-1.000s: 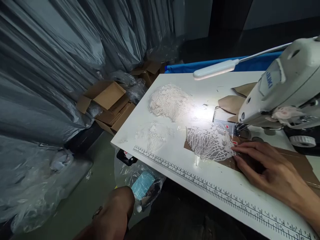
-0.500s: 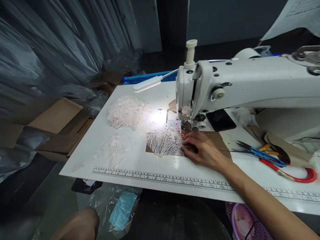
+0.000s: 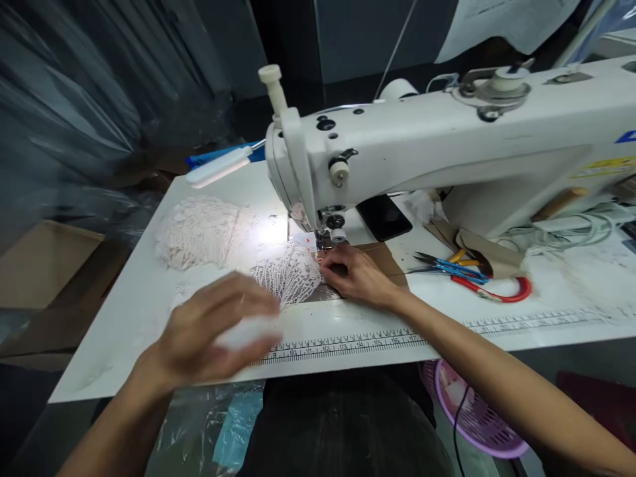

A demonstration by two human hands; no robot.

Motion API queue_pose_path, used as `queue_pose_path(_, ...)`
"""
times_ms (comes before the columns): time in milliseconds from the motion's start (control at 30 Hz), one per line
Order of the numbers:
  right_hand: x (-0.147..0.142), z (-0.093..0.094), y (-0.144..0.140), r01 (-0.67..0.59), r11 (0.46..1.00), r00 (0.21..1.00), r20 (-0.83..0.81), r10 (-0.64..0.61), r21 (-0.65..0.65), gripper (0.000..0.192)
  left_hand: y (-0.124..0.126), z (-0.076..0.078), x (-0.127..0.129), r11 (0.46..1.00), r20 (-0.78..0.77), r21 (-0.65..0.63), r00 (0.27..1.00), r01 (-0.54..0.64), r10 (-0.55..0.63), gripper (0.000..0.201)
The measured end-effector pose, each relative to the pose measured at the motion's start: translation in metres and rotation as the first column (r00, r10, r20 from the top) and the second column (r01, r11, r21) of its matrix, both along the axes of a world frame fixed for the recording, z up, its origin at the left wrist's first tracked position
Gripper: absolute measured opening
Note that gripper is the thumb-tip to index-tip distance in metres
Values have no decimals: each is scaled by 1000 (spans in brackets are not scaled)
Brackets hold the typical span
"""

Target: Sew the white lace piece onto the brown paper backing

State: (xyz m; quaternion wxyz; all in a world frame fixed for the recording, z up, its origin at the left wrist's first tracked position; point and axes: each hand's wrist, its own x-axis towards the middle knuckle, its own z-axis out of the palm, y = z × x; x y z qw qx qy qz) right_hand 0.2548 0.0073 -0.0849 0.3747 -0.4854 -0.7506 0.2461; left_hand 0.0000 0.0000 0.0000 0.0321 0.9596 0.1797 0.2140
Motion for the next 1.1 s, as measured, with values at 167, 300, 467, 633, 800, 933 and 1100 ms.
queue_pose_path(167,6,4,0,-48,997,998,-40,46,-66,12,66,-27,29,997,23,-58,998,56,-54,13)
queue_pose_path(300,11,1,-2,-134,991,988,85,132,19,13,76,-51,35,992,-55,-99,995,78,-84,18)
queue_pose_path(467,6,-3,-1,-90,995,988,128,85,34,7,79,-65,31,992,-68,-117,996,55,-63,45)
queue_pose_path(633,-1,5,-2,-31,997,999,-29,29,-68,6,78,-61,29,998,19,-10,997,69,-68,47)
queue_pose_path(800,-6,9,-3,-47,992,990,-139,30,-121,11,75,-63,40,996,39,48,997,71,-73,18)
queue_pose_path(933,-3,8,-1,-28,997,998,-50,24,-79,9,81,-69,42,980,6,151,991,130,-132,12)
queue_pose_path(1100,3,9,9,-96,995,973,215,87,34,18,84,-71,38,960,-96,204,980,191,-175,20)
